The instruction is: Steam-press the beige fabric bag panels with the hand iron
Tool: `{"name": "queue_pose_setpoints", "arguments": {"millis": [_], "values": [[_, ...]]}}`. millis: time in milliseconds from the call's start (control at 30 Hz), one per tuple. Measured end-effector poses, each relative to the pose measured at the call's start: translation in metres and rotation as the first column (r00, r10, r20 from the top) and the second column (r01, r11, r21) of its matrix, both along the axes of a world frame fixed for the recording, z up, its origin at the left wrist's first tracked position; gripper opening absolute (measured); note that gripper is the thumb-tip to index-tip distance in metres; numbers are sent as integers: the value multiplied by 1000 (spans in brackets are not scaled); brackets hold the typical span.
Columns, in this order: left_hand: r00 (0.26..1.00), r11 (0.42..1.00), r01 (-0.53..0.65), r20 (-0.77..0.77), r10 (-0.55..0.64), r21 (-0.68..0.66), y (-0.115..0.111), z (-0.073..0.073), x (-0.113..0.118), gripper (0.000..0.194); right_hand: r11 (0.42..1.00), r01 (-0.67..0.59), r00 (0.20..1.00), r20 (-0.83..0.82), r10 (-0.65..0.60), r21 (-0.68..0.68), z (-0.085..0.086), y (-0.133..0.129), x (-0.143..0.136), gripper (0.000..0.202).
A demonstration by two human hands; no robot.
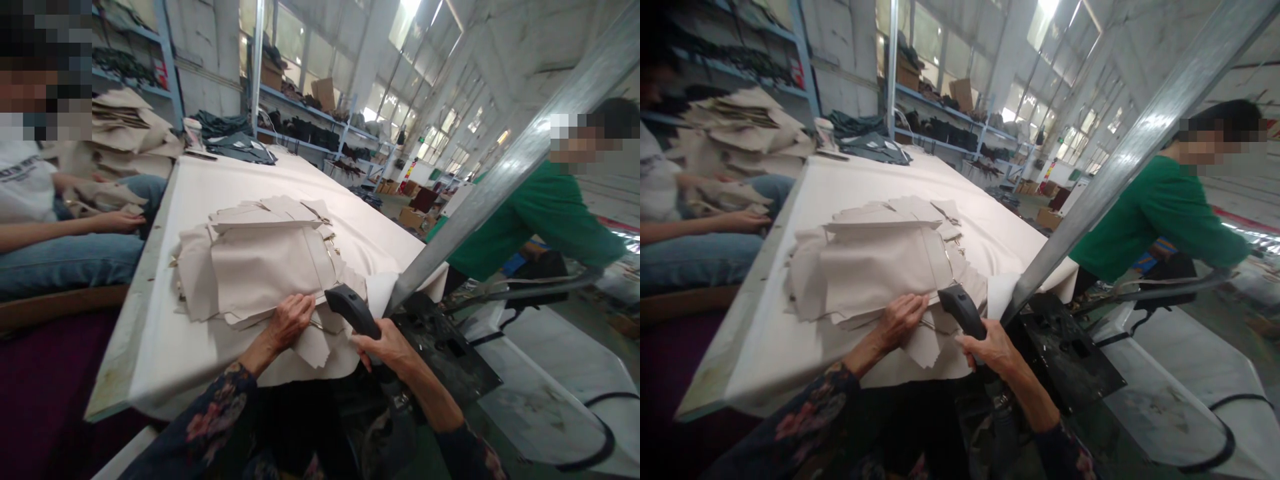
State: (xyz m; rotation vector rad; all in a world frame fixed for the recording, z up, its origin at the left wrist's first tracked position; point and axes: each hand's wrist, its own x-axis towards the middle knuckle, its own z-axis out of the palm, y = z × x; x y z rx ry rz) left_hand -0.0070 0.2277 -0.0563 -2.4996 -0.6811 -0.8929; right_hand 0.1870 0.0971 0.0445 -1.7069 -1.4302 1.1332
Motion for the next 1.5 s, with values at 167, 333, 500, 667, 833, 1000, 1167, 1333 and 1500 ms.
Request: {"name": "queue_pose_setpoints", "arguments": {"millis": [167,333,500,667,833,1000,1167,1333,1500], "values": [[999,998,-30,-27,29,-49,-1,3,-1,16,999,39,999,0,-39,-12,-3,17,-11,27],[998,987,-55,17,58,-148,-6,9,-1,16,992,119,991,61,-122,53,8,12,-2,32],[964,954,-22,247,99,-298,-43,5,-2,25,999,40,996,83,-43,35,8,-10,8,30],[729,851,19,589,347,-525,-96,-5,-15,23,1000,-1,999,50,0,21,2,-29,11,28],[358,581,251,632,688,-774,-113,-1,-33,34,998,-62,998,27,62,9,2,-42,6,26],[123,355,583,511,851,-731,-99,4,-42,43,992,-119,992,28,120,-40,6,-53,-12,24],[-90,411,664,478,874,-625,-102,1,-40,37,976,-210,977,16,211,-53,8,-60,-31,23],[-185,523,653,555,811,-547,-107,2,-40,35,957,-281,959,24,283,-74,8,-59,-46,23],[-73,478,735,645,760,-481,-101,4,-42,25,942,-326,945,7,328,-72,8,-48,-58,22]]}}
